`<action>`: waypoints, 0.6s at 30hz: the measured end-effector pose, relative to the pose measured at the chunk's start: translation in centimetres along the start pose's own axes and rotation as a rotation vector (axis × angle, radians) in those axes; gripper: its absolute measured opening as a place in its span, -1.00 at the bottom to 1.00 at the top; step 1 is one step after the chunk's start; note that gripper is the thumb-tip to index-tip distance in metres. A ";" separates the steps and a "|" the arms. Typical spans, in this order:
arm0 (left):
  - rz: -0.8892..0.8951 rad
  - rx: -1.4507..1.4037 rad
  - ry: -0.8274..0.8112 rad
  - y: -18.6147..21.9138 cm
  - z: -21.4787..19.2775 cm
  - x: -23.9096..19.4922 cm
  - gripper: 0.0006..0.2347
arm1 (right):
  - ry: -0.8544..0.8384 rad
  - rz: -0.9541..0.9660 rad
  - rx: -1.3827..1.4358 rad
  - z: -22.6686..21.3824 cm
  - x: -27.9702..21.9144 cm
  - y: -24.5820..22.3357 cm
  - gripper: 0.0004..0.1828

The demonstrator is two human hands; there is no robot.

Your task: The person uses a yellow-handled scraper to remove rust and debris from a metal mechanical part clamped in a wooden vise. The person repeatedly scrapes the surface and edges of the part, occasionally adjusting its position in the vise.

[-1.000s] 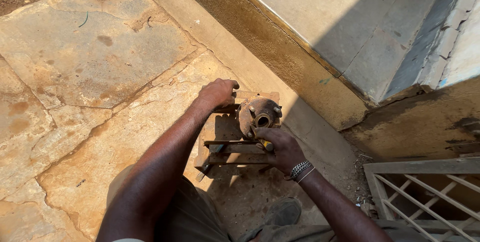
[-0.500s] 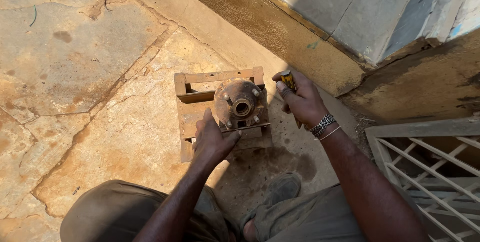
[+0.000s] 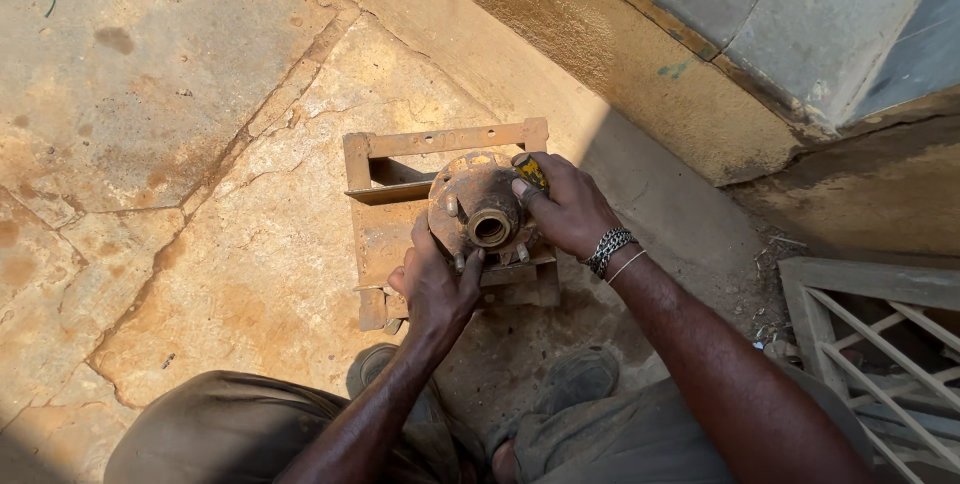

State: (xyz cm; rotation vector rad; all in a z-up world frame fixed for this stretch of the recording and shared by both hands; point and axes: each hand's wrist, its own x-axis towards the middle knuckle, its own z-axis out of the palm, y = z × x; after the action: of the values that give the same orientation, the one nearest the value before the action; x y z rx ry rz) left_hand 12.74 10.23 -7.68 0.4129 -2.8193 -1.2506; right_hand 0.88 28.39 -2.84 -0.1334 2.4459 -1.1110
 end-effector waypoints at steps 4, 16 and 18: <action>-0.011 -0.112 -0.048 -0.7 -0.2 0.0 -0.26 | -0.001 -0.019 0.005 0.5 0.8 -0.5 -0.65; 0.049 -0.137 -0.086 -1.1 -1.2 -0.4 -0.29 | 0.022 0.002 -0.098 0.8 -1.4 -1.3 -0.56; 0.101 -0.108 -0.065 -1.2 -1.5 -0.7 -0.31 | -0.007 -0.094 -0.027 0.9 -1.6 -0.5 -0.51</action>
State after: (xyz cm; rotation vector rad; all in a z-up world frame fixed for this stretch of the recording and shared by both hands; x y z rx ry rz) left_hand 13.89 8.55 -7.47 0.2264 -2.7686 -1.4118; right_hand 2.63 27.86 -2.40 -0.2631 2.4712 -1.1146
